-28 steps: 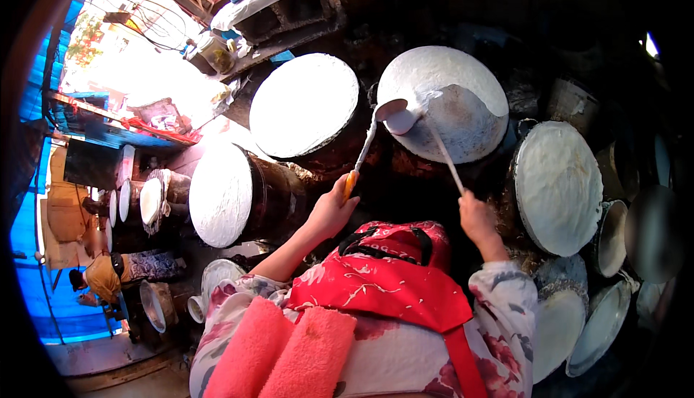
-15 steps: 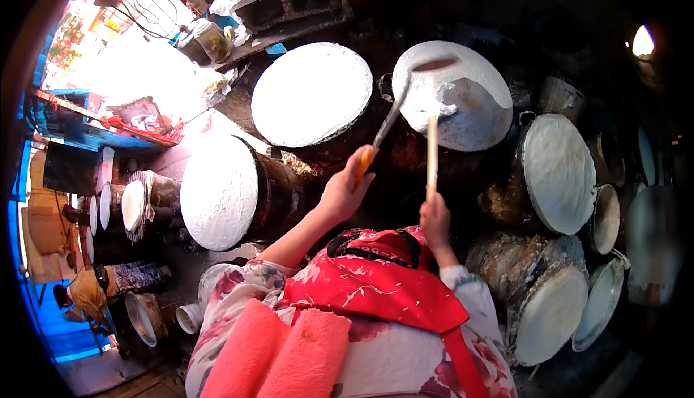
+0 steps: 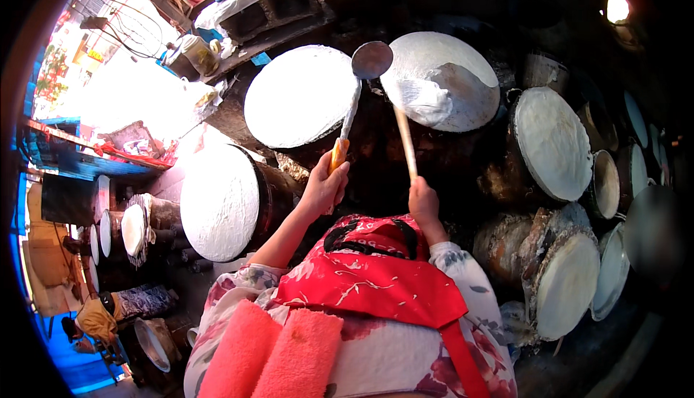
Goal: The person scoops a white liquid batter from a large basin and pours it onto hot, circular metal pans. Using a wooden stick, they spread the batter into thin, round layers. The person then uses a ladle to lift and flip the cooking layers, checking their progress before moving them to a stack.
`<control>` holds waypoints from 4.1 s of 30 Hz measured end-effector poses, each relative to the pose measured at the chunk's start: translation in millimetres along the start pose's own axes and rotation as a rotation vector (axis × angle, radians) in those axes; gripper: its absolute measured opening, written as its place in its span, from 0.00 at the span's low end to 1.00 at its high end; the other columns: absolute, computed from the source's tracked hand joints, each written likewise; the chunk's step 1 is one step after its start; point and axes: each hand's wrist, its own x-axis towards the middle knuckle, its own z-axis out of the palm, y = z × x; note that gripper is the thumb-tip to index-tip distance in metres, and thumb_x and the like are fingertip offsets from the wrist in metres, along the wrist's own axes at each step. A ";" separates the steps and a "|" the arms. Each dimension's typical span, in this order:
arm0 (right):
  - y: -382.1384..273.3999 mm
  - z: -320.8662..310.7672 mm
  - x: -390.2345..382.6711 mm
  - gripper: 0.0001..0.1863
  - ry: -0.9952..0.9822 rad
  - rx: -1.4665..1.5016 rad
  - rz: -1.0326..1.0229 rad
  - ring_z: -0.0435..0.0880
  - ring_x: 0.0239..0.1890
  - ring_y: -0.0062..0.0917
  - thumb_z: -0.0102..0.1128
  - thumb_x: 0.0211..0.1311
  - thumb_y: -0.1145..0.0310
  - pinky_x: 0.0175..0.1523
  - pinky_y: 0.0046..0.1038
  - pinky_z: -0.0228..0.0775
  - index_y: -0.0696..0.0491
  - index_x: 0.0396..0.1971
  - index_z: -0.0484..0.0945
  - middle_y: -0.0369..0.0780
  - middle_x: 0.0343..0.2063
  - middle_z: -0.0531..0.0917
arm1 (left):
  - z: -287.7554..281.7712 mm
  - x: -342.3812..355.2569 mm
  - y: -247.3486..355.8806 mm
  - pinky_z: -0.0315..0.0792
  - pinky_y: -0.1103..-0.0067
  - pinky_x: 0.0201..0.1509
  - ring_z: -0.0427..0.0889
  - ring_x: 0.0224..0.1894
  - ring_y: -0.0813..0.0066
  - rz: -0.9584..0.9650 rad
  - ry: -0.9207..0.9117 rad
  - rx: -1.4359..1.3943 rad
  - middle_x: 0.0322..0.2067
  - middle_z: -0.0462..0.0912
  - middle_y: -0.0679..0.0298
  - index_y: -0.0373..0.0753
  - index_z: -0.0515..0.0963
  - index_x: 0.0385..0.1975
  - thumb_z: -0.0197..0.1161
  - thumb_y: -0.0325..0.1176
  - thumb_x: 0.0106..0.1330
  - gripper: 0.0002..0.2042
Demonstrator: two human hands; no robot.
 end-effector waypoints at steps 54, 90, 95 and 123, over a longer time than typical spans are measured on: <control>171.3 -141.4 189.5 0.11 0.069 -0.411 0.203 0.81 0.31 0.46 0.42 0.66 0.63 0.34 0.46 0.72 0.54 0.33 0.70 0.50 0.25 0.81 | 107.7 24.4 16.0 0.62 0.86 0.13 0.66 0.10 0.81 -0.194 0.050 -0.013 0.17 0.68 0.68 0.41 0.65 0.53 0.49 0.40 0.70 0.16; 132.3 -150.2 173.3 0.08 -0.153 -0.394 0.007 0.83 0.34 0.43 0.44 0.63 0.67 0.39 0.43 0.73 0.54 0.33 0.70 0.50 0.26 0.82 | 98.8 32.3 47.8 0.60 0.84 0.11 0.67 0.11 0.79 -0.316 -0.062 -0.261 0.18 0.69 0.66 0.41 0.65 0.52 0.50 0.41 0.69 0.16; 126.1 -170.5 198.4 0.08 -0.082 -0.354 -0.049 0.82 0.33 0.43 0.45 0.62 0.67 0.38 0.44 0.72 0.54 0.33 0.72 0.50 0.27 0.82 | 102.4 27.9 52.3 0.60 0.84 0.11 0.68 0.11 0.79 -0.308 -0.027 -0.263 0.19 0.70 0.66 0.41 0.65 0.52 0.50 0.38 0.68 0.15; 69.8 -90.1 126.2 0.09 -0.037 -0.240 0.224 0.83 0.30 0.42 0.46 0.63 0.65 0.34 0.42 0.76 0.56 0.34 0.70 0.49 0.25 0.82 | 109.3 109.6 54.4 0.62 0.82 0.11 0.68 0.11 0.79 -0.234 0.028 0.078 0.18 0.69 0.69 0.41 0.65 0.39 0.53 0.37 0.66 0.09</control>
